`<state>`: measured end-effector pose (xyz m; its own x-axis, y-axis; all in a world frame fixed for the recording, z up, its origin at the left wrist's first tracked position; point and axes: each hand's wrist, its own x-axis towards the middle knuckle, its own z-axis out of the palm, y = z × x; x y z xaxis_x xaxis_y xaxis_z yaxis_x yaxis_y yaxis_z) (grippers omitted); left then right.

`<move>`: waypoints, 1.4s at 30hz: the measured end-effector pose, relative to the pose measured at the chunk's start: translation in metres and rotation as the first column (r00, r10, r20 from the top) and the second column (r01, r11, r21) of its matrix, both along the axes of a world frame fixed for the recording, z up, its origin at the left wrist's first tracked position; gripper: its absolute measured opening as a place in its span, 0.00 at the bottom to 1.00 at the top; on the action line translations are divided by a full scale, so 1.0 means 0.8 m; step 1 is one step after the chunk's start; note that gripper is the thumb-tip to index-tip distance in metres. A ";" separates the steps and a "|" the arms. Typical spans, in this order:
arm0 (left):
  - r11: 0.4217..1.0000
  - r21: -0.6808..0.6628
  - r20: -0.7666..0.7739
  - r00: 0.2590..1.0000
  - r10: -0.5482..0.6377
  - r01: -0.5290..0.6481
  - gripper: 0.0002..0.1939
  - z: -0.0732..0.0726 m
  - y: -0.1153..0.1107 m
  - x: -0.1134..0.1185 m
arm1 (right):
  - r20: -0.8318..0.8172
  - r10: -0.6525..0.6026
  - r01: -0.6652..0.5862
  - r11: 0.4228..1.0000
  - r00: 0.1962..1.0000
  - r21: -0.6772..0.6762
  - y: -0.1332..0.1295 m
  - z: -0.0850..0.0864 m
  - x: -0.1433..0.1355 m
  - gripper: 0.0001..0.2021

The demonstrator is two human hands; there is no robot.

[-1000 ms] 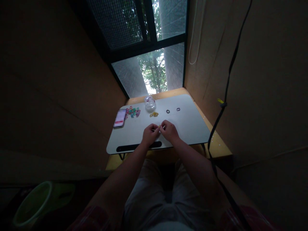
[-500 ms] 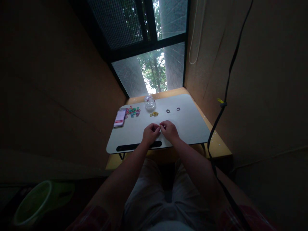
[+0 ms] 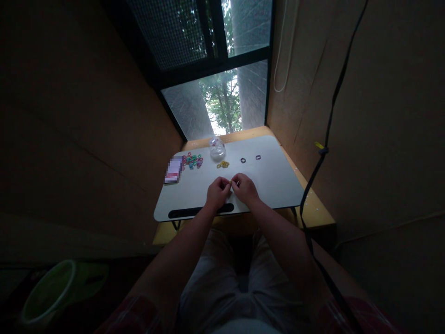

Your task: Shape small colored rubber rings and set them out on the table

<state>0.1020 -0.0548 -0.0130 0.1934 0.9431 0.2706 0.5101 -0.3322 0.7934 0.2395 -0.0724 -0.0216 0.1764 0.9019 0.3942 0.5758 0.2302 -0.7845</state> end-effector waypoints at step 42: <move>0.997 0.023 0.018 0.997 0.076 -0.077 0.05 0.001 0.000 0.000 | -0.035 0.071 -0.072 0.997 0.997 -0.025 -0.001 -0.002 -0.001 0.05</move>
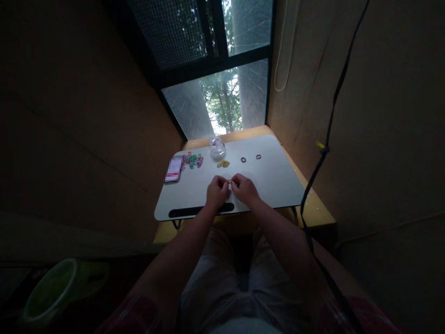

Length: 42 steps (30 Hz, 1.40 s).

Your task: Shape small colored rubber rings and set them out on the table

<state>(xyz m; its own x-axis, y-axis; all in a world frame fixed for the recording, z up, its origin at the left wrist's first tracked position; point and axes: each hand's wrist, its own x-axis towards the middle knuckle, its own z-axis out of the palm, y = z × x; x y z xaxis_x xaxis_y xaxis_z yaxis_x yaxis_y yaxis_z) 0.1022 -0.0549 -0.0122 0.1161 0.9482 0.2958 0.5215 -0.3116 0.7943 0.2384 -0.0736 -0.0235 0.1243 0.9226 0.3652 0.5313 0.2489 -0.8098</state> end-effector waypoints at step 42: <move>0.995 -0.016 0.048 0.994 -0.098 0.099 0.06 -0.004 0.001 0.000 | 0.060 -0.058 0.059 0.998 0.997 -0.010 -0.003 0.006 -0.002 0.06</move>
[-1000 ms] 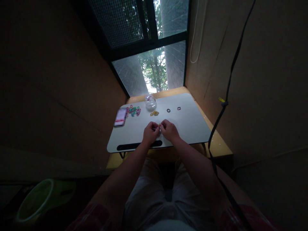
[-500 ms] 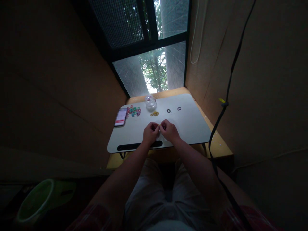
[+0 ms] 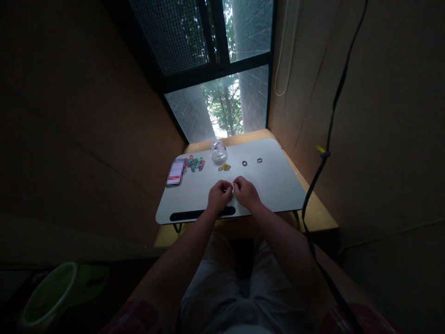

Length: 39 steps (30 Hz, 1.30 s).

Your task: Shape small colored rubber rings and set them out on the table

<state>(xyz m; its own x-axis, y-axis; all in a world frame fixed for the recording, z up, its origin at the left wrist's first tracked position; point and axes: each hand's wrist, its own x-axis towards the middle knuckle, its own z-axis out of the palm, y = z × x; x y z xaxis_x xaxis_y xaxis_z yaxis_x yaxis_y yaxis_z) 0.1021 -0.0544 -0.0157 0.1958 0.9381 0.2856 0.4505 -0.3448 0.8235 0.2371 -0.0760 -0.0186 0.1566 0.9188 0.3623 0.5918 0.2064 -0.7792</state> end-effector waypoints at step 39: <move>0.999 -0.034 0.021 0.999 0.030 -0.030 0.06 0.003 0.002 -0.002 | 0.042 0.012 -0.012 1.000 0.999 -0.012 -0.001 -0.002 -0.001 0.03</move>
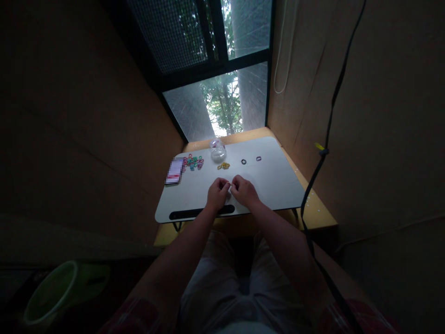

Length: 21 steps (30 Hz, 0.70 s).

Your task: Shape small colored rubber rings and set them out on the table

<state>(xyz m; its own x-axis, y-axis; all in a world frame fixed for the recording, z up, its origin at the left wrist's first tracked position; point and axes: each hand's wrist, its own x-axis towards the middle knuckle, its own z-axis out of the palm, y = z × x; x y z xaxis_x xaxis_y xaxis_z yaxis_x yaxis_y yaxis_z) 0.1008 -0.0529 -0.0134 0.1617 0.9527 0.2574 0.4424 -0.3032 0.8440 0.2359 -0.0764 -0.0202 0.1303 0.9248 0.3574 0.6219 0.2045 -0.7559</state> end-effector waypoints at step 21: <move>1.000 0.005 0.047 0.999 -0.020 0.020 0.05 -0.005 0.004 -0.001 | 0.001 0.006 -0.006 1.000 1.000 0.018 0.000 -0.001 0.001 0.02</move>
